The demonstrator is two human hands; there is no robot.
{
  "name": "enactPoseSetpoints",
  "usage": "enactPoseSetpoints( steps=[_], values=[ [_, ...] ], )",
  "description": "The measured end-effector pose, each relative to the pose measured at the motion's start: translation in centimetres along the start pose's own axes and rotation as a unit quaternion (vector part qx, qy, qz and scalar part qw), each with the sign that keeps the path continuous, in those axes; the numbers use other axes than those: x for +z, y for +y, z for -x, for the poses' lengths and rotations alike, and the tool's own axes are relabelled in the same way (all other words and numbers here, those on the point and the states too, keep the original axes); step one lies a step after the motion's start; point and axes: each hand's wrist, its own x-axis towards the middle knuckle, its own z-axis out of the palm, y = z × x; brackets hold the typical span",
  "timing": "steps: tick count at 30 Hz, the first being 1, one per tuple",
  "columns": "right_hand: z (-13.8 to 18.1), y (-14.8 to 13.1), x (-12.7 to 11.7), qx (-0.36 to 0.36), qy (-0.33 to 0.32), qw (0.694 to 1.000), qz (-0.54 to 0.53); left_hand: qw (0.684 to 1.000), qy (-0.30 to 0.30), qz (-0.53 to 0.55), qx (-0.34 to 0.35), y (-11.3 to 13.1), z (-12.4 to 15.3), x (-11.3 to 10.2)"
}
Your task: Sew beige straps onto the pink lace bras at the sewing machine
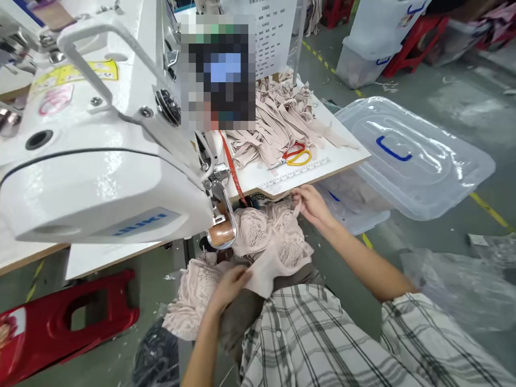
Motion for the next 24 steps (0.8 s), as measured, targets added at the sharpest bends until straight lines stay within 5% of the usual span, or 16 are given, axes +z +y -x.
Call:
enactPoseSetpoints(
  steps=[5, 10, 14, 18, 21, 24],
  values=[
    [-1.2, -5.7, -4.5, -0.16, 0.14, 0.977, -0.029, 0.988, 0.123, -0.096, -0.004, -2.5, 2.8, -6.4],
    [-1.1, -9.8, -5.1, -0.251, 0.18, 0.951, -0.004, 0.925, 0.365, -0.095, -0.052, -5.2, 0.0, -7.3],
    [0.8, -7.1, -2.4, -0.237, 0.103, 0.963, 0.073, 0.856, 0.457, -0.238, 0.038, -2.4, 0.3, -4.4],
    [5.6, -1.4, 1.3, -0.185, -0.095, 0.957, 0.202, 0.864, 0.417, -0.203, 0.195, 1.4, 1.8, -3.0],
    [9.7, 1.8, 3.5, -0.197, -0.319, 0.826, 0.421, 0.885, 0.356, -0.181, 0.239, 2.5, 2.9, -2.5],
    [12.3, 3.5, 5.0, -0.209, -0.403, 0.713, 0.535, 0.905, 0.275, -0.166, 0.278, 2.2, 3.7, -1.7]
  ],
)
